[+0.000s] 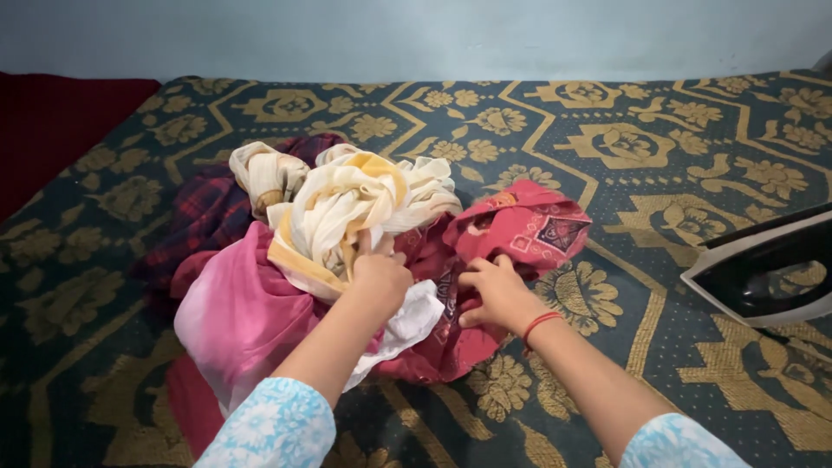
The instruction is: Iron a pink floral shirt on a bed.
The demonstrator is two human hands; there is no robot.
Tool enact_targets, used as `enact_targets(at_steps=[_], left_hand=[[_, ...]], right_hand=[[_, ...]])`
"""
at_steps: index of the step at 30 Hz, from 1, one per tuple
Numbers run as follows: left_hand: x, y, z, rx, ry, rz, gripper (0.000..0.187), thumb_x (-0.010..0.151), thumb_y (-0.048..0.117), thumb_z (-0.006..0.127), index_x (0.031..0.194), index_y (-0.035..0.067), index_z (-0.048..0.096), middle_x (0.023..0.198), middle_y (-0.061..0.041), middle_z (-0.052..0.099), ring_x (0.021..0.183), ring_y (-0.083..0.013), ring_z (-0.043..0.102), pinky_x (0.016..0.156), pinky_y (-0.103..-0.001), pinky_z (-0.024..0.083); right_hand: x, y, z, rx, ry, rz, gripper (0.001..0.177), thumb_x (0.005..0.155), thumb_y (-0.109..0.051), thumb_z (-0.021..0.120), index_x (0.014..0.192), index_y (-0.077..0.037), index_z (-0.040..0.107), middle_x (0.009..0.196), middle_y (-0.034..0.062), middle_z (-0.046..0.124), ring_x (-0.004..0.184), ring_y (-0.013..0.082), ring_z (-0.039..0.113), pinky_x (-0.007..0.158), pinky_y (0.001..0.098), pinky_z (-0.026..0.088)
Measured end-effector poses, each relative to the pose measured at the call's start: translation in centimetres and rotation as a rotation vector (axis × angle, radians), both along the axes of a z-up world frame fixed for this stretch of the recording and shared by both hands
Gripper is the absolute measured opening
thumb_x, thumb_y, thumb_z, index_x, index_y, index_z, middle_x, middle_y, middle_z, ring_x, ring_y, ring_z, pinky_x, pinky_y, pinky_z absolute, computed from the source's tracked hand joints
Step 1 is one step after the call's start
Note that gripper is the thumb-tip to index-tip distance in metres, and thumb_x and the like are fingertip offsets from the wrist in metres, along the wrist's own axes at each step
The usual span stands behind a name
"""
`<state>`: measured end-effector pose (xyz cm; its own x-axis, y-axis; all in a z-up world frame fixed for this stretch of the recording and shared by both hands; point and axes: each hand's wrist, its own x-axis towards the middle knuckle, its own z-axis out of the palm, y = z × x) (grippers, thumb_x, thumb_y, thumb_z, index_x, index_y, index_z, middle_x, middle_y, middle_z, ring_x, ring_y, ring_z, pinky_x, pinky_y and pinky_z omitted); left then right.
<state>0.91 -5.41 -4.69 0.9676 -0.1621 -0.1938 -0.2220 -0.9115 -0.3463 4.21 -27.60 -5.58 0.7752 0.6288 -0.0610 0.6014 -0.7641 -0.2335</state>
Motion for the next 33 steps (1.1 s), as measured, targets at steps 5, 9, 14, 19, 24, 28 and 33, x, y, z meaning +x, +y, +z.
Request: enact_targets(at_steps=[5,9,14,19,24,28,33], left_hand=[[-1.0,-0.3,1.4,0.052,0.025,-0.021,0.029,0.095,0.018,0.058,0.113,0.02,0.08,0.128,-0.001,0.07,0.143,-0.0269,0.04,0.119,-0.073,0.003],[-1.7,0.3,1.8,0.077,0.039,-0.018,0.028,0.097,0.019,0.057,0.109,0.019,0.081,0.117,-0.001,0.076,0.138,-0.0265,0.046,0.118,-0.074,0.002],[-0.9,2.6,0.5,0.157,0.03,-0.02,0.028,0.098,0.021,0.056,0.109,0.019,0.081,0.118,0.001,0.076,0.139,-0.025,0.044,0.117,-0.075,-0.001],[-1.2,4.3,1.6,0.251,0.041,-0.013,0.029,0.098,0.026,0.056,0.112,0.02,0.08,0.122,0.002,0.073,0.142,-0.0234,0.042,0.118,-0.074,-0.007],[-0.9,5.2,3.5,0.289,0.012,0.012,0.028,0.098,0.026,0.056,0.112,0.02,0.08,0.121,0.003,0.074,0.137,-0.0222,0.048,0.119,-0.071,-0.009],[-0.6,6.3,3.4,0.249,-0.035,-0.011,0.026,0.099,0.026,0.056,0.104,0.021,0.081,0.115,0.0,0.077,0.132,-0.0219,0.054,0.122,-0.07,-0.008],[-2.0,9.8,1.3,0.024,-0.208,-0.133,0.028,0.093,0.024,0.063,0.12,0.027,0.071,0.129,-0.003,0.068,0.136,-0.0224,0.052,0.122,-0.072,-0.001]], right_hand=[[1.8,-0.2,-4.1,0.127,-0.038,0.072,0.034,0.073,-0.025,0.087,0.098,-0.008,0.072,0.098,0.0141,0.069,0.098,0.037,0.067,0.085,0.0471,0.054],[2.2,-0.5,-6.7,0.177,-0.179,0.131,0.017,0.081,-0.012,0.074,0.094,-0.005,0.064,0.088,0.0166,0.07,0.09,0.0387,0.069,0.08,0.0497,0.055],[-0.4,-0.2,-2.2,0.219,-0.297,-0.069,0.03,0.076,-0.004,0.062,0.106,-0.011,0.064,0.093,0.0144,0.068,0.093,0.0408,0.064,0.08,0.0556,0.049],[0.7,-0.6,1.2,0.317,-0.443,-0.146,0.035,0.078,-0.002,0.055,0.11,-0.014,0.064,0.097,0.0133,0.066,0.097,0.0398,0.06,0.084,0.0577,0.044],[2.3,-2.4,4.2,0.5,-0.44,-0.426,0.023,0.085,-0.001,0.053,0.103,-0.009,0.064,0.097,0.0208,0.068,0.098,0.048,0.062,0.078,0.0631,0.044],[5.2,-5.2,2.2,0.696,-0.352,-0.588,0.021,0.08,-0.002,0.057,0.1,-0.004,0.059,0.094,0.0258,0.067,0.095,0.0501,0.063,0.077,0.0582,0.048],[4.9,-6.8,3.7,0.934,-0.134,-1.103,0.011,0.099,-0.013,0.052,0.107,-0.009,0.059,0.105,0.0265,0.068,0.098,0.0454,0.066,0.08,0.0535,0.049]])
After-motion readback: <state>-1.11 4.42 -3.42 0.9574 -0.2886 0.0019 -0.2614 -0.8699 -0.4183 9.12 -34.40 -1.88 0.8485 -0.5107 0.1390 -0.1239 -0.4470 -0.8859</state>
